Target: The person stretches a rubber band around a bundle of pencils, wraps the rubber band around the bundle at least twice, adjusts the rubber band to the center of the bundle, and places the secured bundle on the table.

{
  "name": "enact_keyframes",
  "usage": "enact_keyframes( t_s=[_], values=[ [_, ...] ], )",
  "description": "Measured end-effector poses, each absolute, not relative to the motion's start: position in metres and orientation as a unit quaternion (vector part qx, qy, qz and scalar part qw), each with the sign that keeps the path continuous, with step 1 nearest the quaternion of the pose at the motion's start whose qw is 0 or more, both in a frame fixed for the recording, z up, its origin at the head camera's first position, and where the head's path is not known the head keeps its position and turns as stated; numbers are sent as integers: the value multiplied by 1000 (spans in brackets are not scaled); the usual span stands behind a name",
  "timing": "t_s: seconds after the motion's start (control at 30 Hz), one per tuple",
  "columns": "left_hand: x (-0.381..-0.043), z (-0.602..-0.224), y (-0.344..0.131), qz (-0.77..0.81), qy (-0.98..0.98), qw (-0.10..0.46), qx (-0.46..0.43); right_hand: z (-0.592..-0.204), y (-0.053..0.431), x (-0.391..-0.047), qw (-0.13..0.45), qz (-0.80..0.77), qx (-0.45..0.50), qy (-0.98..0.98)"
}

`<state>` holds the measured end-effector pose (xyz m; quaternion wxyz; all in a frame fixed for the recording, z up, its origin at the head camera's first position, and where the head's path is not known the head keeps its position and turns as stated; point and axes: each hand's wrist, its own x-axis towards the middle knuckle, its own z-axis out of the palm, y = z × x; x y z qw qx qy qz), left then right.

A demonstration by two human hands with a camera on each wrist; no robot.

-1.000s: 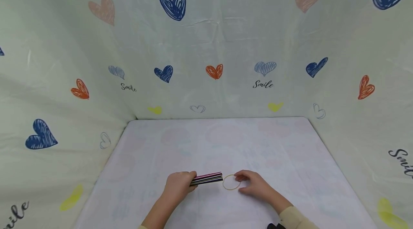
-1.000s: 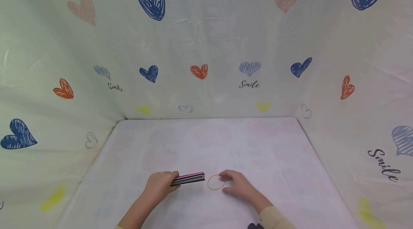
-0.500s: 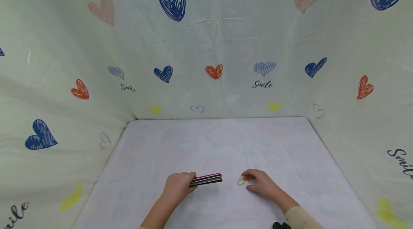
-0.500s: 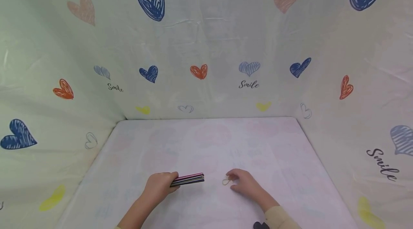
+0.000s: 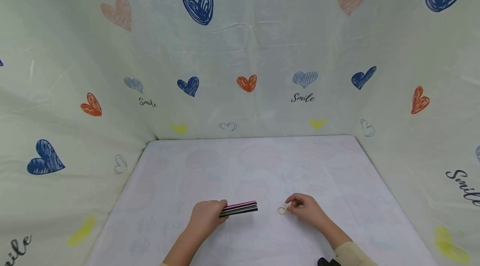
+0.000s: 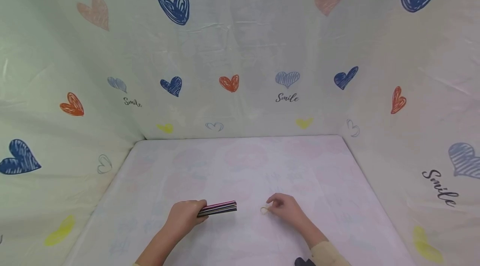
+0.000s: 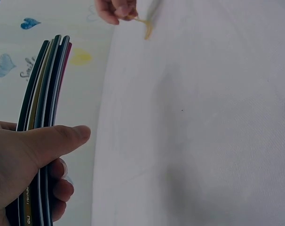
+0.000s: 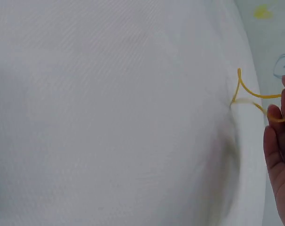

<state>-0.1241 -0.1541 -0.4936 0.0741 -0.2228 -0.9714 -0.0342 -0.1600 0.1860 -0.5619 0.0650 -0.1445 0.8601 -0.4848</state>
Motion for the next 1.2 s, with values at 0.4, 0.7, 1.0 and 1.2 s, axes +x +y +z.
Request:
enact_keyframes(
  t_s=[0.4,0.7,1.0,1.2],
  values=[
    [-126,-494,-153,-31,-974,80,-211,-533,176,-156,87,-620,-72,776],
    [-126,-492,-154,-36,-971,90,-217,-514,169,-152,88,-681,-81,723],
    [-126,-490,-155,-38,-971,90,-217,-502,165,-149,138,-708,-211,660],
    [-127,-487,-155,-42,-971,94,-216,-497,164,-149,165,-692,-245,659]
  ],
)
